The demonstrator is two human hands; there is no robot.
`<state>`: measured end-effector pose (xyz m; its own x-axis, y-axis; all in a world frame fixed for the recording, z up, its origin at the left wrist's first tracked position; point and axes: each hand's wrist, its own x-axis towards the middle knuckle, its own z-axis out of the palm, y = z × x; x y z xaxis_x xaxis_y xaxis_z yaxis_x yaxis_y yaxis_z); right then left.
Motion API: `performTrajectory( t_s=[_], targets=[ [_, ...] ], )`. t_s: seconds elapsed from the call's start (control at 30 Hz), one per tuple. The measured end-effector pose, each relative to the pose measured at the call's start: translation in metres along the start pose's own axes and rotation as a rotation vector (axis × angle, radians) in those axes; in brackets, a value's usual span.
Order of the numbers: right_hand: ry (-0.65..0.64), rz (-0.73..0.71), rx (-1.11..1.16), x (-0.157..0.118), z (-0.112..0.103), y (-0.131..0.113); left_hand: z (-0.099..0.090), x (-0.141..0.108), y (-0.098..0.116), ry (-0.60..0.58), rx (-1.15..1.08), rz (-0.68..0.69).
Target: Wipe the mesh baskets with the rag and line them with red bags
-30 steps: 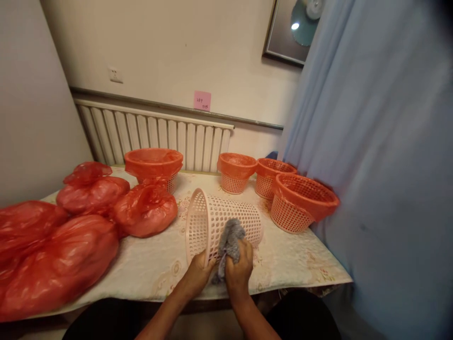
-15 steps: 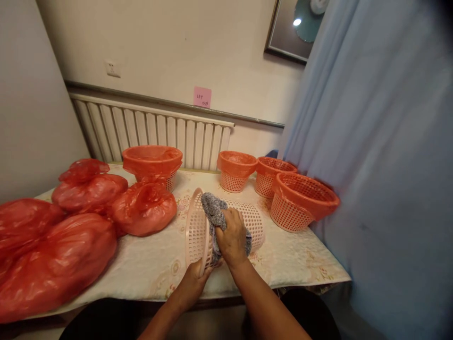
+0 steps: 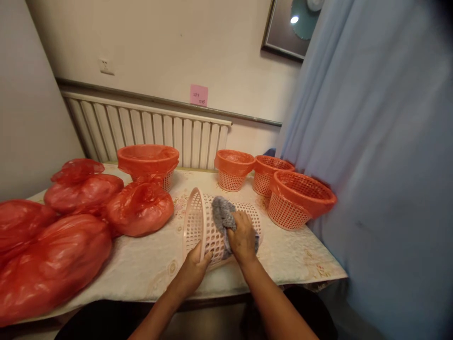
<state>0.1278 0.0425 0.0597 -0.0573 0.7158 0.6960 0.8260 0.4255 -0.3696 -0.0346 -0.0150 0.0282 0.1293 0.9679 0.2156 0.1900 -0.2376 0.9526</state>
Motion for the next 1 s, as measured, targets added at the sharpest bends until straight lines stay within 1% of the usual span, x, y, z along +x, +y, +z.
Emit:
performTrajectory(
  t_s=[0.1,0.2,0.27,0.33,0.4,0.47,0.57,0.67,0.73,0.8,0.87,1.0],
  targets=[
    [0.056,0.136,-0.080,0.005,-0.002,0.049,0.000,-0.003,-0.002,-0.017,0.043,0.008],
    [0.123,0.296,-0.081,-0.001,-0.006,0.096,0.003,-0.003,-0.007,-0.021,0.057,0.031],
    [0.159,0.397,-0.072,-0.014,-0.008,0.114,0.005,-0.002,-0.012,-0.031,0.051,0.034],
    [0.188,0.451,-0.072,-0.030,-0.006,0.116,0.005,-0.001,-0.016,-0.046,0.053,0.039],
    [0.221,0.441,-0.067,-0.048,0.001,0.104,0.005,-0.001,-0.019,-0.042,0.060,0.037],
    [0.253,0.390,-0.027,-0.063,0.010,0.081,0.004,0.000,-0.019,-0.034,0.061,0.025],
    [0.257,0.260,0.061,-0.079,0.023,0.037,0.004,0.000,-0.020,-0.036,0.043,0.021],
    [0.223,0.078,0.126,-0.084,0.027,-0.004,0.005,-0.003,-0.024,-0.037,0.013,0.047],
    [0.186,-0.034,0.155,-0.079,0.025,-0.026,0.005,-0.007,-0.028,-0.046,-0.004,0.031],
    [0.162,-0.090,0.160,-0.069,0.021,-0.040,0.004,-0.012,-0.032,-0.052,-0.003,0.010],
    [0.148,-0.091,0.149,-0.054,0.016,-0.048,0.001,-0.015,-0.036,-0.035,0.022,0.033],
    [0.109,-0.038,0.144,-0.027,0.008,-0.052,-0.001,-0.018,-0.041,-0.038,0.050,0.106]
  ],
)
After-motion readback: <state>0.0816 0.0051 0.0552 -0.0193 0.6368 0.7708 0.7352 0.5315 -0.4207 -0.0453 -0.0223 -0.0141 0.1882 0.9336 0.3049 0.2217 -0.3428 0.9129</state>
